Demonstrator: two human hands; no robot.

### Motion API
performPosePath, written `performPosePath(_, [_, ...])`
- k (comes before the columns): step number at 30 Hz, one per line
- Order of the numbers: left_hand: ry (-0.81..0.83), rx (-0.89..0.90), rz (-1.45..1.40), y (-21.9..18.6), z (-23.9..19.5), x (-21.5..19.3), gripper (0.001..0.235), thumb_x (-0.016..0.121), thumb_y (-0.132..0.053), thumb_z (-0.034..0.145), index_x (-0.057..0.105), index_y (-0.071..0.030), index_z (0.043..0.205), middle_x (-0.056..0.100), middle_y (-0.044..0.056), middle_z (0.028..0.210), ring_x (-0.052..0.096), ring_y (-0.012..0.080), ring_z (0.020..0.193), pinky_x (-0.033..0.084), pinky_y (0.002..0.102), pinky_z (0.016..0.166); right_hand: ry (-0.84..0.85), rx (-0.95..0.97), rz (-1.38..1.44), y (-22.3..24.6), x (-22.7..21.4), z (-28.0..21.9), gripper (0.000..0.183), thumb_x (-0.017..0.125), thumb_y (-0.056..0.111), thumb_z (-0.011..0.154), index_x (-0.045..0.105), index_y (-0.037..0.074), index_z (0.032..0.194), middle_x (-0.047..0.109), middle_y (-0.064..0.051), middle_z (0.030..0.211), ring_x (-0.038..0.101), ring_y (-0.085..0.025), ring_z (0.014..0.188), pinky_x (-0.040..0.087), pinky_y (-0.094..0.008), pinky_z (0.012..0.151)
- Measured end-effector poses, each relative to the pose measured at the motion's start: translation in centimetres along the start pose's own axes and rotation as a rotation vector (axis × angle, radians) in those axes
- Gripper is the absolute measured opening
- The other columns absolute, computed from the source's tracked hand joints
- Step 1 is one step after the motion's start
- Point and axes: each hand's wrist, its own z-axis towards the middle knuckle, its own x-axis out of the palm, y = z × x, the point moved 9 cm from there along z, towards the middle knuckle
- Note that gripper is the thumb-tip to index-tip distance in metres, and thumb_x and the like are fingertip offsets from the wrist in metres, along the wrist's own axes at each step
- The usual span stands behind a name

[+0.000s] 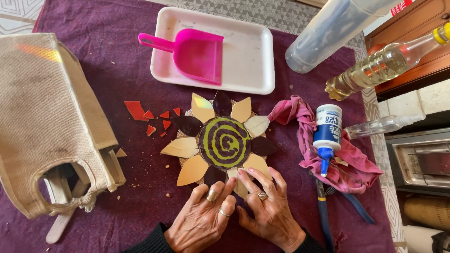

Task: The person applies glue from a bottle onto small petal-shaped pieces and presses them onto a round mosaic sunflower base on the table, adding petals around the spiral center. They then handle a canvas bag and sort through scrap pieces on the table.

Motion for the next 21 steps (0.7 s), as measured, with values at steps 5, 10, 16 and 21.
performPosePath(5, [0.020, 0.022, 0.017, -0.2, 0.1, 0.2, 0.029, 0.059, -0.020, 0.088, 0.053, -0.002, 0.110, 0.055, 0.026, 0.145, 0.054, 0.0291, 0.119, 0.041, 0.042, 0.094, -0.034, -0.033, 0.049, 0.2, -0.1, -0.8, 0.029, 0.071, 0.028, 0.094, 0.053, 0.009, 0.083, 0.063, -0.022, 0.139, 0.055, -0.034, 0.135, 0.032, -0.056, 0.116])
performPosePath(10, [0.004, -0.009, -0.041, 0.0, -0.1, 0.3, 0.030, 0.060, -0.016, 0.087, 0.052, -0.002, 0.112, 0.055, 0.027, 0.145, 0.054, 0.0300, 0.119, 0.040, 0.045, 0.095, -0.016, -0.032, 0.106, 0.2, 0.3, -1.2, 0.031, 0.077, 0.024, 0.091, 0.052, 0.010, 0.080, 0.065, -0.023, 0.135, 0.060, -0.035, 0.133, 0.029, -0.061, 0.120])
performPosePath(16, [-0.083, -0.083, -0.198, 0.8, -0.5, 0.2, 0.038, 0.061, -0.010, 0.084, 0.049, -0.002, 0.120, 0.054, 0.024, 0.147, 0.053, 0.0338, 0.124, 0.038, 0.047, 0.099, 0.003, -0.024, 0.088, 0.2, 0.4, -0.8, 0.028, 0.077, 0.023, 0.090, 0.055, 0.008, 0.081, 0.067, -0.021, 0.133, 0.061, -0.034, 0.133, 0.029, -0.063, 0.118])
performPosePath(21, [-0.079, -0.091, -0.207, 1.1, -0.2, 0.0, 0.051, 0.063, -0.009, 0.083, 0.046, 0.001, 0.130, 0.053, 0.023, 0.149, 0.051, 0.0341, 0.127, 0.038, 0.046, 0.099, -0.005, -0.018, 0.071, 0.1, 0.4, -0.6, 0.030, 0.078, 0.026, 0.089, 0.056, 0.009, 0.078, 0.068, -0.019, 0.130, 0.061, -0.031, 0.132, 0.029, -0.066, 0.116])
